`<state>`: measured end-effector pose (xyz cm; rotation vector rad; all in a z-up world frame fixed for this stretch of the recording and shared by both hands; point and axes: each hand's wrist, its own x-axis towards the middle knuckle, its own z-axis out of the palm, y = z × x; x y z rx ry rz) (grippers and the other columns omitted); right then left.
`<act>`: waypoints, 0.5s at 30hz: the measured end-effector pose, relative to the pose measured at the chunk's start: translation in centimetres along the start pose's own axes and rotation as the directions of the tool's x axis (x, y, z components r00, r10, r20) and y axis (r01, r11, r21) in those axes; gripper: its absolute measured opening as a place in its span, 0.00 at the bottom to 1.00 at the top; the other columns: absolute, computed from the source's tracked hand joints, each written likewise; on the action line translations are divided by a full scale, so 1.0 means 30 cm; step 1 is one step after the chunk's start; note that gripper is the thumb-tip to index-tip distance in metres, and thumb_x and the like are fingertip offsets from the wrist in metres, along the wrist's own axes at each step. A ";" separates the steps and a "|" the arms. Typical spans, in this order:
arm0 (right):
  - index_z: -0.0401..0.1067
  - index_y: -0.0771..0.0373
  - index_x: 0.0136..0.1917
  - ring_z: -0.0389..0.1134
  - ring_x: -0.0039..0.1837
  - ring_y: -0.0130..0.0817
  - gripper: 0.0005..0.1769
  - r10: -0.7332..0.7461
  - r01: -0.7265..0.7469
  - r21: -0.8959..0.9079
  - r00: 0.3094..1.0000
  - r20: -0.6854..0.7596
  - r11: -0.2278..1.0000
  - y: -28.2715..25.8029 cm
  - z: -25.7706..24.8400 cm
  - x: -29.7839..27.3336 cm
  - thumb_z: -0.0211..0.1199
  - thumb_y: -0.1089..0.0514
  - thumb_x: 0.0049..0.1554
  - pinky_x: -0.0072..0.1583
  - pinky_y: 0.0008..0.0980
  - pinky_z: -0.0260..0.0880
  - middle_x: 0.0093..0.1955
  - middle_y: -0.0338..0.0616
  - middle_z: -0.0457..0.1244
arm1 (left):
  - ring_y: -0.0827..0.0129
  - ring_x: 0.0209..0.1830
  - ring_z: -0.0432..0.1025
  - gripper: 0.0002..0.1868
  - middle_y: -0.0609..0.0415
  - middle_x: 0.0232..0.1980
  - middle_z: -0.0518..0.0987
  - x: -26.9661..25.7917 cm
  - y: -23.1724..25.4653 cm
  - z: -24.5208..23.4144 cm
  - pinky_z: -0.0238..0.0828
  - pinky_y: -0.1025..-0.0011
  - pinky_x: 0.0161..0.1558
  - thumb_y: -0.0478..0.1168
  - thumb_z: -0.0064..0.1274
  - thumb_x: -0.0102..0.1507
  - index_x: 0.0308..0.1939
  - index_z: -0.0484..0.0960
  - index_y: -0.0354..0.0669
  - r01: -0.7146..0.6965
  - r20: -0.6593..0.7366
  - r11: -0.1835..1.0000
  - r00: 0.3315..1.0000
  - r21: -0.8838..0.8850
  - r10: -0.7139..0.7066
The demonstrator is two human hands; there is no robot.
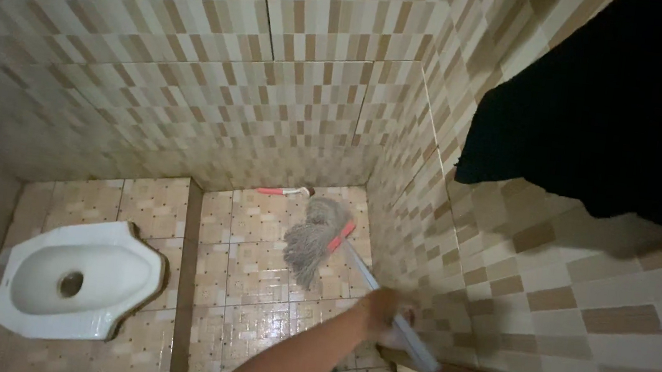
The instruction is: The person mopping the tiled floor in a small bathroom, pushing a mop around a squat toilet and against the walls.
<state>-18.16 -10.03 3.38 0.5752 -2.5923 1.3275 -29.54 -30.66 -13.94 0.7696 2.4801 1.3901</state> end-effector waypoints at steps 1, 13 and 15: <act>0.80 0.58 0.34 0.71 0.35 0.28 0.06 0.132 -0.131 -0.051 0.991 0.014 0.990 0.065 -0.043 0.006 0.65 0.58 0.50 0.39 0.33 0.74 0.34 0.41 0.70 | 0.52 0.39 0.79 0.15 0.46 0.38 0.85 0.008 0.027 0.006 0.75 0.58 0.42 0.47 0.65 0.50 0.37 0.83 0.46 -0.015 0.015 0.999 1.000 0.034 0.015; 0.72 0.66 0.38 0.61 0.35 0.30 0.09 0.197 -0.163 0.558 0.980 -0.001 0.814 -0.154 0.066 0.142 0.57 0.59 0.57 0.38 0.30 0.63 0.35 0.47 0.65 | 0.47 0.44 0.78 0.18 0.42 0.42 0.83 -0.216 -0.090 -0.115 0.74 0.56 0.45 0.41 0.61 0.51 0.45 0.84 0.48 0.341 -0.047 0.923 0.940 0.180 -0.338; 0.72 0.67 0.37 0.61 0.34 0.29 0.11 0.210 -0.172 0.502 0.978 -0.019 0.847 -0.232 0.079 0.162 0.54 0.60 0.58 0.38 0.30 0.63 0.35 0.47 0.65 | 0.48 0.43 0.79 0.17 0.43 0.40 0.84 -0.257 -0.051 -0.173 0.74 0.56 0.45 0.38 0.60 0.50 0.44 0.85 0.49 0.373 -0.082 0.916 0.928 0.148 -0.364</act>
